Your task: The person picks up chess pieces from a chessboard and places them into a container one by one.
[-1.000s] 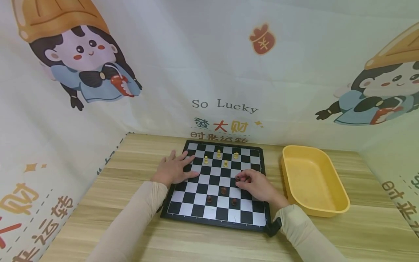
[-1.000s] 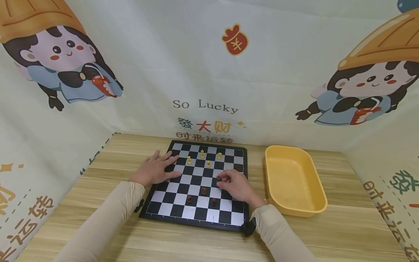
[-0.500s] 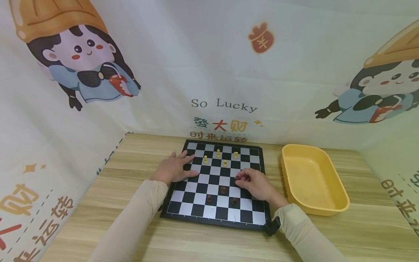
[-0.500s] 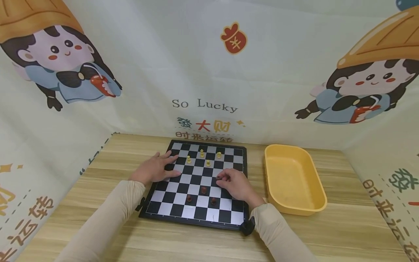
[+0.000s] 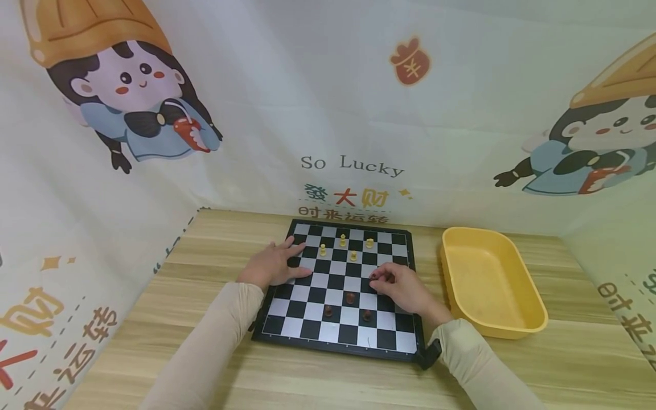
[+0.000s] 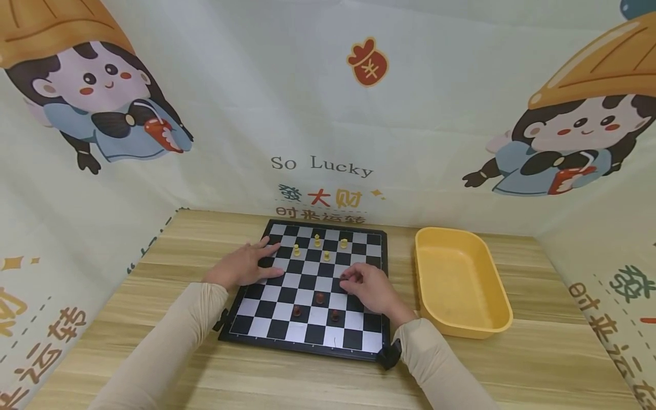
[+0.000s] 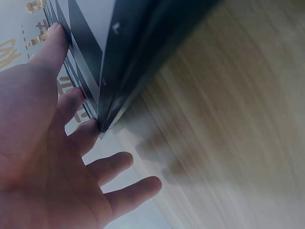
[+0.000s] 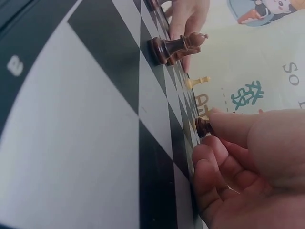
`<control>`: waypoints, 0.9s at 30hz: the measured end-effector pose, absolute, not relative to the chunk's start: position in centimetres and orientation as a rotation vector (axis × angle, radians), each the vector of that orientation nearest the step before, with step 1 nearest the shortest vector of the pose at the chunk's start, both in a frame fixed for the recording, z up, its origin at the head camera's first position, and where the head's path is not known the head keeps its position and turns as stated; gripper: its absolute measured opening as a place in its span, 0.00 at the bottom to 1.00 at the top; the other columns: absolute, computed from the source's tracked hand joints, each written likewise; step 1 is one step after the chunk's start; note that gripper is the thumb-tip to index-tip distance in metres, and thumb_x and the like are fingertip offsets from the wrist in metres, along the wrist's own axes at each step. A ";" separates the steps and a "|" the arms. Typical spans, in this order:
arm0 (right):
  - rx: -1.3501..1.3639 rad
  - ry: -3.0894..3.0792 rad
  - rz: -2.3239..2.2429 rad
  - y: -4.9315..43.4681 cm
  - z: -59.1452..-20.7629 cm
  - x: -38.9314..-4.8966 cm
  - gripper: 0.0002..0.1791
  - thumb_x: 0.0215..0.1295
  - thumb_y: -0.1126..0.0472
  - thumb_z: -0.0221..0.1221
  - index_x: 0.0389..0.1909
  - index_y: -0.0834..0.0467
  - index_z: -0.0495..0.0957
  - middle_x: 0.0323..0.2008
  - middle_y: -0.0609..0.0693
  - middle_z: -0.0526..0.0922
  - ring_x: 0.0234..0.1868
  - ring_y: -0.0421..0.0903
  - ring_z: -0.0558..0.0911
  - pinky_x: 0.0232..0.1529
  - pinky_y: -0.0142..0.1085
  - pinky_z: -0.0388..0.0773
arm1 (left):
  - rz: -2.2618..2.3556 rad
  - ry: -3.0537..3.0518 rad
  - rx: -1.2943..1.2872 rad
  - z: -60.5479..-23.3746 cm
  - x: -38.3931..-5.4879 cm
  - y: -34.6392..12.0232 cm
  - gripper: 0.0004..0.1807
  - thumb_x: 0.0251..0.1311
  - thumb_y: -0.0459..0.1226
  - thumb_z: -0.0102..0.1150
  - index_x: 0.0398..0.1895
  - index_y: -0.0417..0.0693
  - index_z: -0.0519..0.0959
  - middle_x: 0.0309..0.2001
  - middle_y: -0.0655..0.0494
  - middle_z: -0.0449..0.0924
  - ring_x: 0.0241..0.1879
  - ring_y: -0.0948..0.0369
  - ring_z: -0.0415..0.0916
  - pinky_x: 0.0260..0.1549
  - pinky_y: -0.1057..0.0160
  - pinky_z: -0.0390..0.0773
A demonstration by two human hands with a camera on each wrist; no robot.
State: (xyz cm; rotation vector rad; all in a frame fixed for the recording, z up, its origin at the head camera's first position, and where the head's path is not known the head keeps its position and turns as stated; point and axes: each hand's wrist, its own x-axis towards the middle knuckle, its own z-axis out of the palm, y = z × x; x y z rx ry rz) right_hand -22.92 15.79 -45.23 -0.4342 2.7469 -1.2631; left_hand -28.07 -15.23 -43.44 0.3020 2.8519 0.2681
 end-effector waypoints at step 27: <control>-0.396 2.808 -1.315 16.1 -43.2 -22.8 0.09 0.67 0.60 0.66 0.43 0.61 0.84 0.35 0.53 0.86 0.30 0.43 0.77 0.28 0.31 0.77 | 0.431 2.807 0.319 -43.8 -28.2 -15.5 0.45 0.65 0.64 0.56 0.81 0.63 0.56 0.84 0.50 0.42 0.80 0.38 0.50 0.76 0.39 0.60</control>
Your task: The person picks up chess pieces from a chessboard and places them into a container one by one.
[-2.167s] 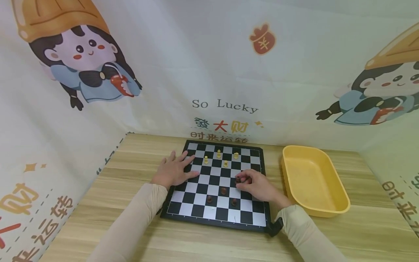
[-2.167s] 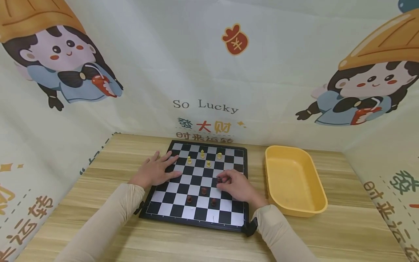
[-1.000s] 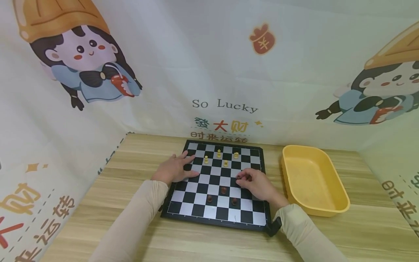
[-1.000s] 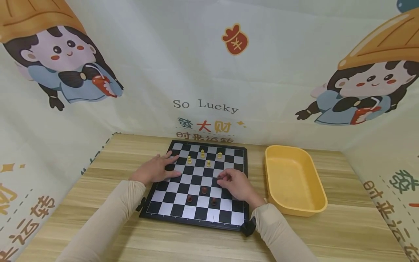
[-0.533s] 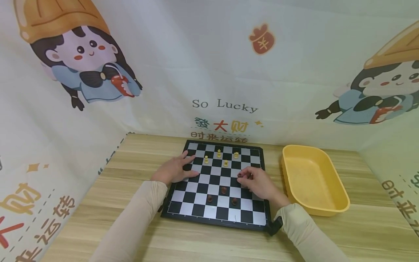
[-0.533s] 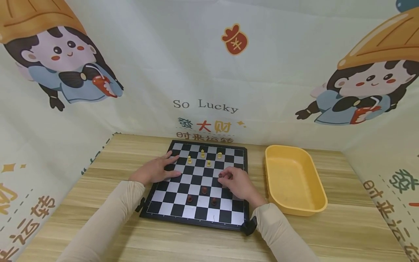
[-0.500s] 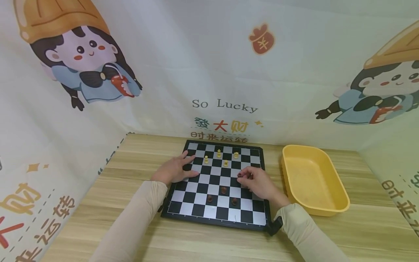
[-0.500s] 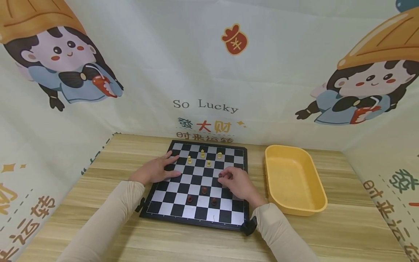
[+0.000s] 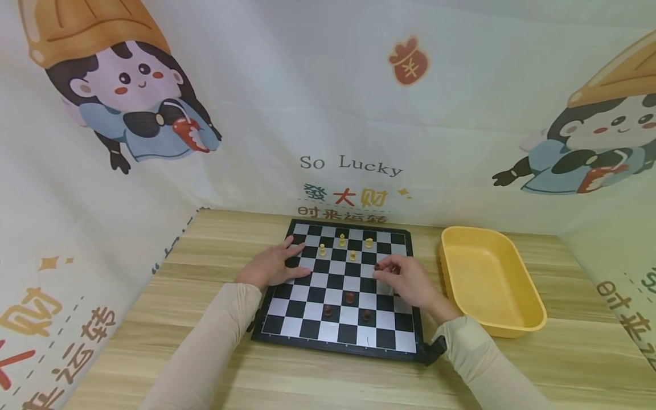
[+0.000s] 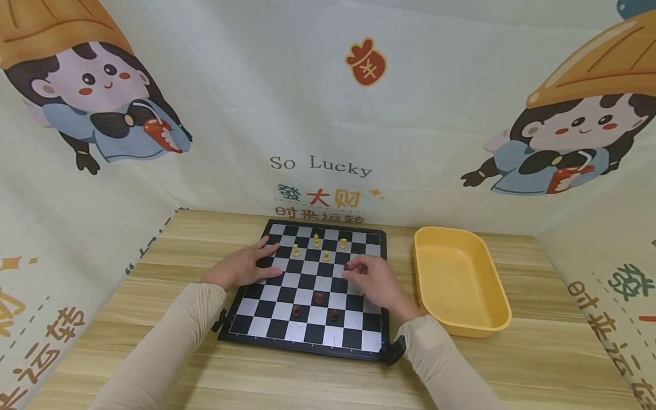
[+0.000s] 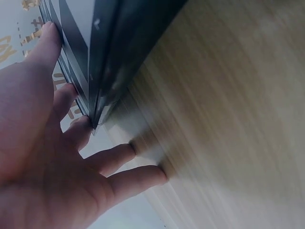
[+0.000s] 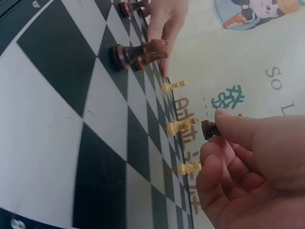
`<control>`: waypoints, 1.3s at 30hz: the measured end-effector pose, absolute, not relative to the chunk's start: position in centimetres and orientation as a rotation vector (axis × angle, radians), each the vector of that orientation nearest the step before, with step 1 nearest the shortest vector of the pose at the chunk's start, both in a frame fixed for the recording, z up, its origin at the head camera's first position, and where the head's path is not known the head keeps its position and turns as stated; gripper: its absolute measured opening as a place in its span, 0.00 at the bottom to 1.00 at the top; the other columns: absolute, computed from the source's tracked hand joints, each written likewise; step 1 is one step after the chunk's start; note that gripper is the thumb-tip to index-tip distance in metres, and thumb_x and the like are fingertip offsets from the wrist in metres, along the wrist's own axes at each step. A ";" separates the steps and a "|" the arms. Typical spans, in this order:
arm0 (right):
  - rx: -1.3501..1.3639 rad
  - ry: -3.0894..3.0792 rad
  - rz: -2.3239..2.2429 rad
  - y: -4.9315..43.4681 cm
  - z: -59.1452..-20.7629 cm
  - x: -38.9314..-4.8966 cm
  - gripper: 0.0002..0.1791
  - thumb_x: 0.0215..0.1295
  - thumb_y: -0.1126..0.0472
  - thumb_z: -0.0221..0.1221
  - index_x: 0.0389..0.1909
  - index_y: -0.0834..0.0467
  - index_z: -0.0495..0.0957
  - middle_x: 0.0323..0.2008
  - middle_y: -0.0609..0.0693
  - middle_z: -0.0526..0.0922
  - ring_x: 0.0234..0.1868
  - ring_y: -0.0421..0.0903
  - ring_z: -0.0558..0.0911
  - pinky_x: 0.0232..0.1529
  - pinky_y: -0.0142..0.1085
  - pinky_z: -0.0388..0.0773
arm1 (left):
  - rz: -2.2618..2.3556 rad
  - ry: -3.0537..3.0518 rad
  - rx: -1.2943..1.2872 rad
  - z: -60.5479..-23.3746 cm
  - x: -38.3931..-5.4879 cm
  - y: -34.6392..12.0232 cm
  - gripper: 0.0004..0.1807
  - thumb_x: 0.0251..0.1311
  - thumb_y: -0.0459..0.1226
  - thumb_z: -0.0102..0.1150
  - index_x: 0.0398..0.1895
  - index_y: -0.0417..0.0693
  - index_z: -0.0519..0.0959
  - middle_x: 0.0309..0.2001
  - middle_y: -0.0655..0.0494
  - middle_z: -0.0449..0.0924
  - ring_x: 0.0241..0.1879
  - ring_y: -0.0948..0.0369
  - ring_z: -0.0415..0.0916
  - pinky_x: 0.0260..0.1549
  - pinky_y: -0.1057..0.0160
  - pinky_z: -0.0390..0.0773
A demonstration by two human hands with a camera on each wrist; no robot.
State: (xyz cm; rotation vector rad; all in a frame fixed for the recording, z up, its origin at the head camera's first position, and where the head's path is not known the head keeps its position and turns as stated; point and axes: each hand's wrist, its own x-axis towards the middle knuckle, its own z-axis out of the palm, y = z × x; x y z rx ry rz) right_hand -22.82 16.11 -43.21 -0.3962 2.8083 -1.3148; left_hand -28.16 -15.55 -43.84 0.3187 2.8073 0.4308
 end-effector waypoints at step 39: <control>-0.159 2.850 -1.182 20.3 -37.5 -23.6 0.22 0.70 0.47 0.63 0.55 0.60 0.82 0.15 0.42 0.63 0.16 0.43 0.63 0.18 0.31 0.59 | 0.401 2.828 0.324 -43.7 -27.9 -15.7 0.44 0.65 0.65 0.55 0.81 0.66 0.56 0.84 0.52 0.42 0.80 0.40 0.51 0.76 0.40 0.61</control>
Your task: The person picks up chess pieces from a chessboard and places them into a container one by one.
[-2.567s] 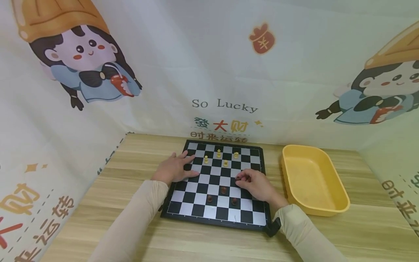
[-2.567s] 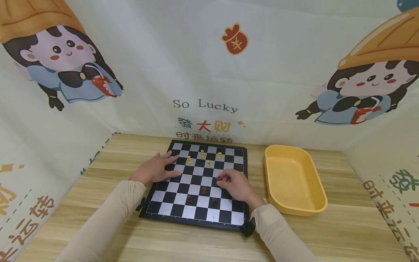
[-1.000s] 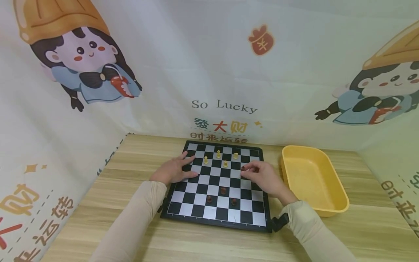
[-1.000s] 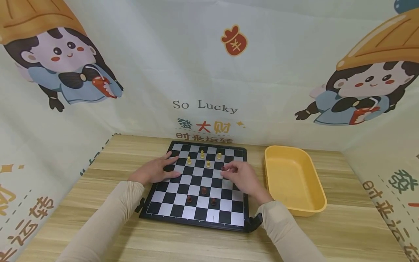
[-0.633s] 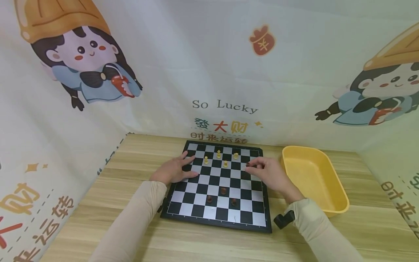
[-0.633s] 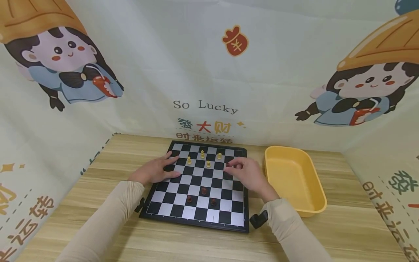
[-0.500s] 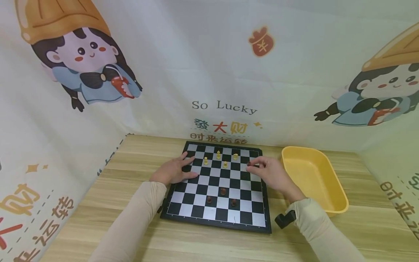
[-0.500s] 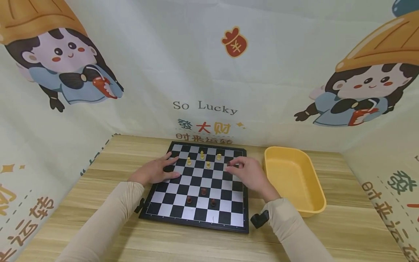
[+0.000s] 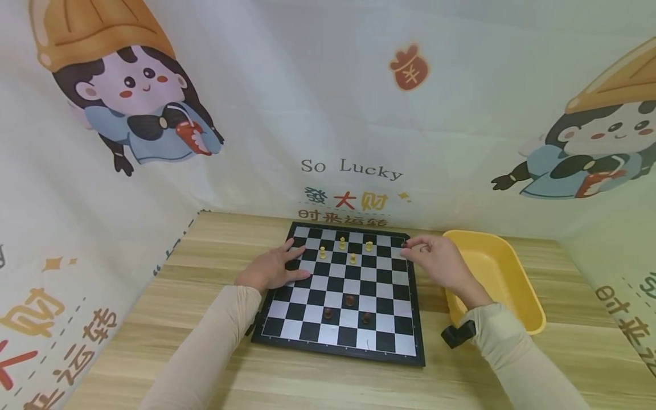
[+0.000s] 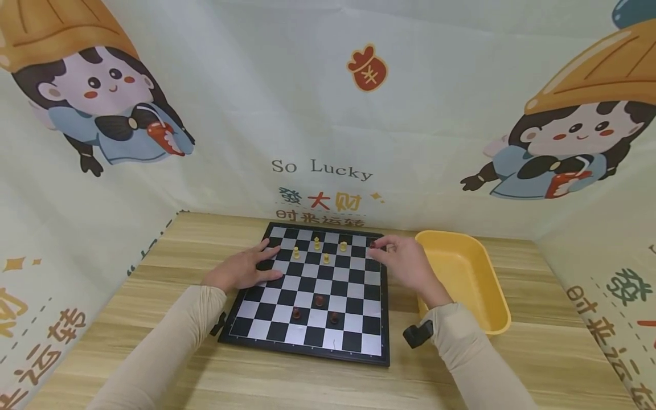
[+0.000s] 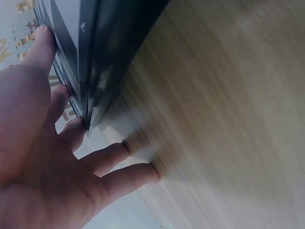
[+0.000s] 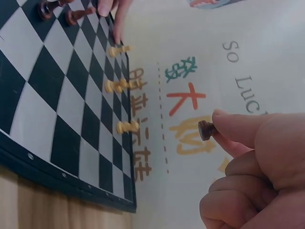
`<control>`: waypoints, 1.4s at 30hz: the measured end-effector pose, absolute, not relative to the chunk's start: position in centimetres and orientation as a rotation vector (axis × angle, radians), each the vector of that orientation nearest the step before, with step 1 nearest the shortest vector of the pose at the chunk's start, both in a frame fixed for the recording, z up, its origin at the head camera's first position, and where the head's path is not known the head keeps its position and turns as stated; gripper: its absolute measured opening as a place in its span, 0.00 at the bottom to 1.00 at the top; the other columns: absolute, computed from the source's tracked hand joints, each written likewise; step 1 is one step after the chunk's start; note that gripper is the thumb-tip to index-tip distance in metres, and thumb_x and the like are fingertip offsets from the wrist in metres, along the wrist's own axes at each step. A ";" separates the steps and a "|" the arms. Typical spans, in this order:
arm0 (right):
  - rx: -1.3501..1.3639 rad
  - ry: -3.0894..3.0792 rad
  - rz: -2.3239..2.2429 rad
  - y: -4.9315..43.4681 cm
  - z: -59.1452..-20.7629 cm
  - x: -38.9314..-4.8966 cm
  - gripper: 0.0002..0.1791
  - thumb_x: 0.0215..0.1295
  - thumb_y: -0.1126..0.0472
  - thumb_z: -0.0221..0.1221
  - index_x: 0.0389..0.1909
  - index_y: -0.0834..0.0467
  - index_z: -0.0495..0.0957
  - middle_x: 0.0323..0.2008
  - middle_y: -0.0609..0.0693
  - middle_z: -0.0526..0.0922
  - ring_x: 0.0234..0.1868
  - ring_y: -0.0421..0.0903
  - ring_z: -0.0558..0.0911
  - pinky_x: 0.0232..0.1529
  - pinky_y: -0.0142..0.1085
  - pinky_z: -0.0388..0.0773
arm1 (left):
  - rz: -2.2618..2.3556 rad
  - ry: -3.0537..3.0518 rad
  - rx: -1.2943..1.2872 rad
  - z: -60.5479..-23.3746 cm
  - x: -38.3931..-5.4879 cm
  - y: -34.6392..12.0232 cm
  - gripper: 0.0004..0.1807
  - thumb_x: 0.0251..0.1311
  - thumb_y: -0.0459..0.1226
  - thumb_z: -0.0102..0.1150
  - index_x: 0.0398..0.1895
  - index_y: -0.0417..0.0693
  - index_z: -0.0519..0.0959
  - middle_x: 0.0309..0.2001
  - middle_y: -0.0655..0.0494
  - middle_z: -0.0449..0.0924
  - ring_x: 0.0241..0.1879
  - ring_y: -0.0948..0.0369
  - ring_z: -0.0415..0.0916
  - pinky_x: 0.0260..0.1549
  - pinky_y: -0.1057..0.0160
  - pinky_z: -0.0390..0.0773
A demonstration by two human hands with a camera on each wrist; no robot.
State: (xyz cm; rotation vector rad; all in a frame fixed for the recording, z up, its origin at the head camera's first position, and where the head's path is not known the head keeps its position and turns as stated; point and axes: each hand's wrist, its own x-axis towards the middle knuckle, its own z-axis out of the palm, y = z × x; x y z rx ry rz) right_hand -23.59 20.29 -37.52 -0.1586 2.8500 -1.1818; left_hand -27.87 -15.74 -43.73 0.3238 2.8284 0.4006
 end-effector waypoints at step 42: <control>-0.017 2.791 -1.204 29.3 -36.4 -26.9 0.28 0.77 0.49 0.54 0.63 0.69 0.71 0.66 0.72 0.72 0.60 0.64 0.75 0.50 0.42 0.75 | 0.388 2.842 0.353 -43.5 -27.4 -15.7 0.43 0.66 0.64 0.55 0.81 0.63 0.58 0.84 0.50 0.44 0.80 0.39 0.52 0.76 0.42 0.63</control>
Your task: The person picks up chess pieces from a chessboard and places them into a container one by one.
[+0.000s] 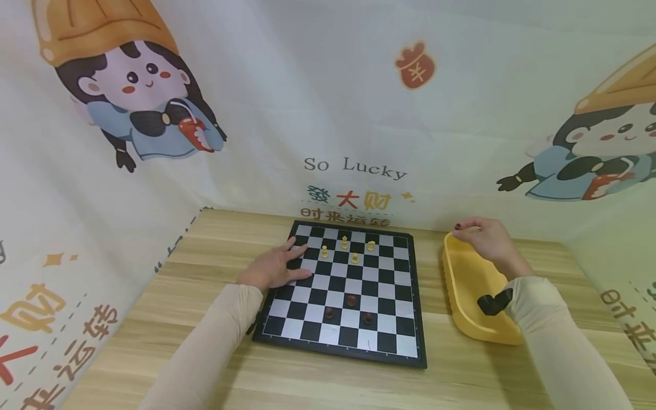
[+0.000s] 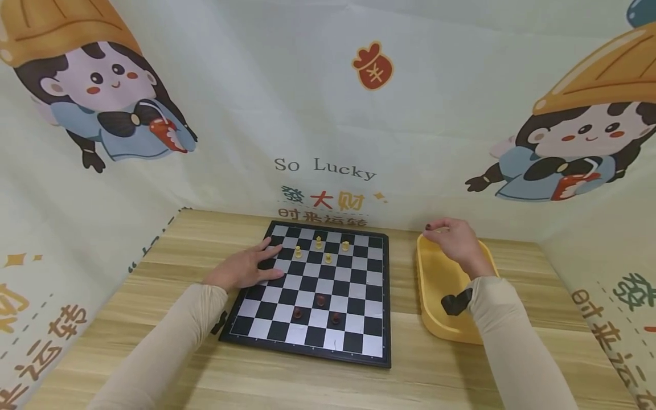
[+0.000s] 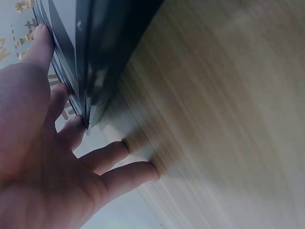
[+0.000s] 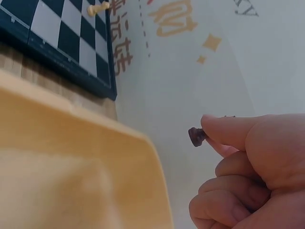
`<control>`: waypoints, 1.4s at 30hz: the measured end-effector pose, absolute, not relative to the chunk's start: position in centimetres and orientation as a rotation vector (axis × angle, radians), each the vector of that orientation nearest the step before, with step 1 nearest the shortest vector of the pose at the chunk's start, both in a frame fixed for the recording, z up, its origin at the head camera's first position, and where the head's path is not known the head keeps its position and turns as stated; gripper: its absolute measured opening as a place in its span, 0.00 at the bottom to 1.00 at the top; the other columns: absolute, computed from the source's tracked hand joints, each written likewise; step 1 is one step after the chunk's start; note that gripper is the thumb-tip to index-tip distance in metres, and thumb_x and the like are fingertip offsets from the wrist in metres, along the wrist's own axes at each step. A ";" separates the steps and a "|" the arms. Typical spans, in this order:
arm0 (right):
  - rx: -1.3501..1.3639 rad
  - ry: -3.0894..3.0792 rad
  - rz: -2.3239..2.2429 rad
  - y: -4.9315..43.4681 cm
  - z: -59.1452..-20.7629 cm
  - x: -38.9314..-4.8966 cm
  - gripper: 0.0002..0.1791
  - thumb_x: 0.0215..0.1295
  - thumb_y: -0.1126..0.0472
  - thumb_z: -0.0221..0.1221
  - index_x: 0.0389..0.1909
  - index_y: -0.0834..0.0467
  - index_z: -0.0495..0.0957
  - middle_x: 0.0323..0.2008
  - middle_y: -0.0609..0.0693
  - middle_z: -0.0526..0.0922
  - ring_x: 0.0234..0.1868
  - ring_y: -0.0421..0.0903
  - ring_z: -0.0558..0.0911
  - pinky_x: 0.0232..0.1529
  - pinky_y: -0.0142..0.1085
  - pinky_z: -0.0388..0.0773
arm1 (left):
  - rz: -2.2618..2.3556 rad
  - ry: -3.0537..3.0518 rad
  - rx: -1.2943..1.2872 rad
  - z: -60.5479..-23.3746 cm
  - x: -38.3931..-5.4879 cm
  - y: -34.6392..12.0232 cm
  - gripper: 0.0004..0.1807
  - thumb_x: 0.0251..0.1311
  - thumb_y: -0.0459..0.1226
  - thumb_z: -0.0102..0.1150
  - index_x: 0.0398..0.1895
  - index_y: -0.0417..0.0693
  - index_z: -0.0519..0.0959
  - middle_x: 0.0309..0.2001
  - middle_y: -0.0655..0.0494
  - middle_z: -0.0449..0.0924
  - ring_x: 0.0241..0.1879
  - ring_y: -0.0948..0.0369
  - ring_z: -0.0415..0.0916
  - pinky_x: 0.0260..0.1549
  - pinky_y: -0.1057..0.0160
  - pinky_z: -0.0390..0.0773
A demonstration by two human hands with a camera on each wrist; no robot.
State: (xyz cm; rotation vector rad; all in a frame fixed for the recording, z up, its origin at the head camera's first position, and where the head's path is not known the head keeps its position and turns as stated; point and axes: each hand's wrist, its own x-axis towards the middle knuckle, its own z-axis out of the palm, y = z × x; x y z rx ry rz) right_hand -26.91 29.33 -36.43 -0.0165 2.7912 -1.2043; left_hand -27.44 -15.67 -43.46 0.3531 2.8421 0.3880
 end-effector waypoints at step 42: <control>0.087 2.629 -1.133 32.0 -40.8 -28.5 0.25 0.75 0.53 0.57 0.62 0.66 0.73 0.45 0.52 0.80 0.26 0.41 0.66 0.25 0.32 0.67 | 0.367 2.853 0.338 -43.7 -27.5 -15.9 0.43 0.65 0.66 0.54 0.81 0.66 0.57 0.84 0.53 0.44 0.80 0.40 0.52 0.76 0.41 0.62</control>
